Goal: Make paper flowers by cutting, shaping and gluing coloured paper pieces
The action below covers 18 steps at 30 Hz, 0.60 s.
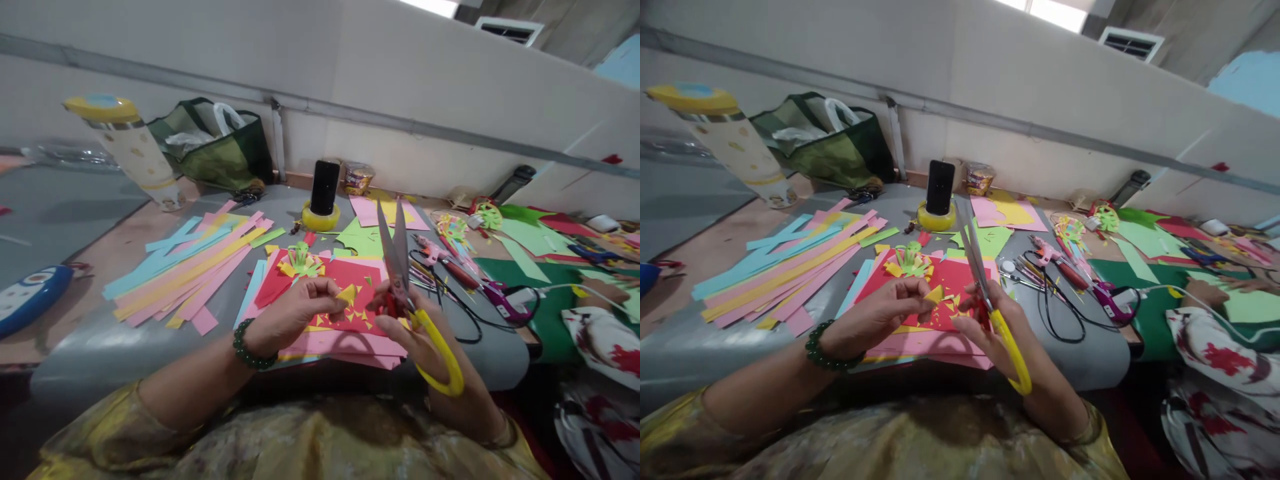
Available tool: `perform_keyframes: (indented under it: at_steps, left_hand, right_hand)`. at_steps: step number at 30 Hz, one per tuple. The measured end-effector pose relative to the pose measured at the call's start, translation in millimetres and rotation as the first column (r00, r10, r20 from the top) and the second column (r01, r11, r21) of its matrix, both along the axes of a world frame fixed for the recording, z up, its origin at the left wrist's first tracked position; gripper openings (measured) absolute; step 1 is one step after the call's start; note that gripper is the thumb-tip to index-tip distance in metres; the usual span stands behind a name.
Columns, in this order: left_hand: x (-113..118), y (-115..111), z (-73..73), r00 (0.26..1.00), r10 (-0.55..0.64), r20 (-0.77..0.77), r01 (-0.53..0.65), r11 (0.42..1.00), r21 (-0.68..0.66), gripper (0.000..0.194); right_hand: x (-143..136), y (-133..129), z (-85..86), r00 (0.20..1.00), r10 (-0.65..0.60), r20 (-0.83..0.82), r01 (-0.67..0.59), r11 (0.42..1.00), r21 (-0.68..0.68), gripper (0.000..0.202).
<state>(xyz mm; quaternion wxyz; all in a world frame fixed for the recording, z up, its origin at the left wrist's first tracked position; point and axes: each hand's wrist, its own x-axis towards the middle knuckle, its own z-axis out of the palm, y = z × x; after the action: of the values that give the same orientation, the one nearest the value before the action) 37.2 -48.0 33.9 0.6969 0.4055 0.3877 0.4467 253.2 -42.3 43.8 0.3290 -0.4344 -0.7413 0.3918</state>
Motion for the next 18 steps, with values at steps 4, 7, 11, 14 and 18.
perform_keyframes:
  at_steps: [4, 7, 11, 14, 18]
  left_hand:
    - [2, -2, -3.2, 0.998, -0.057, -0.007, 0.057, 0.998, -0.021, 0.027]
    - [1, -3, -4.7, 0.998, -0.061, -0.007, 0.060, 0.998, -0.025, 0.033]
    - [1, -3, -6.2, 1.000, -0.030, -0.009, 0.030, 0.999, -0.021, 0.034]
    - [2, -2, -6.4, 0.998, -0.019, -0.052, 0.021, 0.999, 0.029, 0.033]
    - [-1, 0, -3.3, 0.994, 0.037, -0.105, -0.030, 0.998, 0.058, 0.032]
  right_hand:
    - [-24, 4, -5.3, 0.988, -0.046, -0.149, 0.046, 0.999, -0.003, 0.025]
    - [-29, 5, -6.6, 0.984, -0.013, -0.178, 0.024, 0.998, 0.062, 0.017]
    - [-32, 7, -10.7, 0.988, 0.022, -0.152, 0.000, 0.990, 0.139, 0.017]
    - [-34, 7, -12.9, 0.987, 0.008, -0.159, 0.016, 0.988, 0.151, 0.017]
    - [-22, 5, -9.1, 0.993, 0.029, -0.112, -0.015, 0.992, 0.123, 0.029]
